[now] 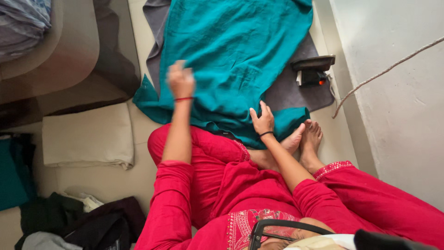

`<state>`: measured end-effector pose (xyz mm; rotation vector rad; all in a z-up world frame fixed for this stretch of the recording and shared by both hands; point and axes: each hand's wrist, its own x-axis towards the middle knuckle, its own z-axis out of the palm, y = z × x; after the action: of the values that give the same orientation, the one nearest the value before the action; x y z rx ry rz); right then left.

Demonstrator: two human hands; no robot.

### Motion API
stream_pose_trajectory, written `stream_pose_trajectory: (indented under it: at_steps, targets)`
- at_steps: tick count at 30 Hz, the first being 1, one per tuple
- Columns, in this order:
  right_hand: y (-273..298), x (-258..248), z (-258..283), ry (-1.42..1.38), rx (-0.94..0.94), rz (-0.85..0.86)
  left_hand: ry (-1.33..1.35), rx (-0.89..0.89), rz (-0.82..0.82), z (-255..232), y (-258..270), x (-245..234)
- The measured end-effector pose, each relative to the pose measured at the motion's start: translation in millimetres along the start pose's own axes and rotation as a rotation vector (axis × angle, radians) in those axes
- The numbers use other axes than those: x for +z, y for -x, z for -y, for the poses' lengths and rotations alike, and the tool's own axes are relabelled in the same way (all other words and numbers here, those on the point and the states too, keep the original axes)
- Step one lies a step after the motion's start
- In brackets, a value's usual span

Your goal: The person irons a teal garment laid out on a grey mat on the floor. They use an electric iron to smooth the fabric, frequently adjusting the garment with their left hand while ironing with their right hand. The person sits cross-legged on the floor during the task.

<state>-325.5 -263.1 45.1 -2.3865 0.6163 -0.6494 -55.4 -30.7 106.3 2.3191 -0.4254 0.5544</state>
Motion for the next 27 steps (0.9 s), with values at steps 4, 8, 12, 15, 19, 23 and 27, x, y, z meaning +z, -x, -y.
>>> stream_pose_trajectory:
  at_steps: [4, 8, 12, 15, 19, 23, 27]
  targets:
    - [-3.0, -16.6, 27.1, 0.045, 0.143, 0.197, 0.411, 0.057, 0.307, -100.6, 54.9, 41.4]
    - [-7.6, -28.6, 26.4, 0.126, 0.129, 0.335, 0.347, -0.003, 0.535, -160.3, 97.6, 68.6]
    - [-11.7, -37.3, 16.4, 0.096, 0.054, 0.318, 0.339, -0.021, 0.51, -160.1, 114.7, 98.4]
    - [-19.2, -50.3, 22.7, 0.083, 0.055, 0.299, 0.452, -0.185, 0.489, -148.7, 116.8, 108.6]
    - [-35.4, -57.2, 33.9, 0.117, 0.042, 0.322, 0.547, -0.202, 0.505, -140.8, 107.8, 102.8]
    - [-49.9, -47.6, 24.9, 0.226, -0.015, 0.423, 0.604, -0.146, 0.483, -148.6, 103.2, 94.9]
    - [-48.4, -41.2, -6.0, 0.424, -0.04, 0.522, 0.597, -0.076, 0.532, -156.4, 110.0, 93.2]
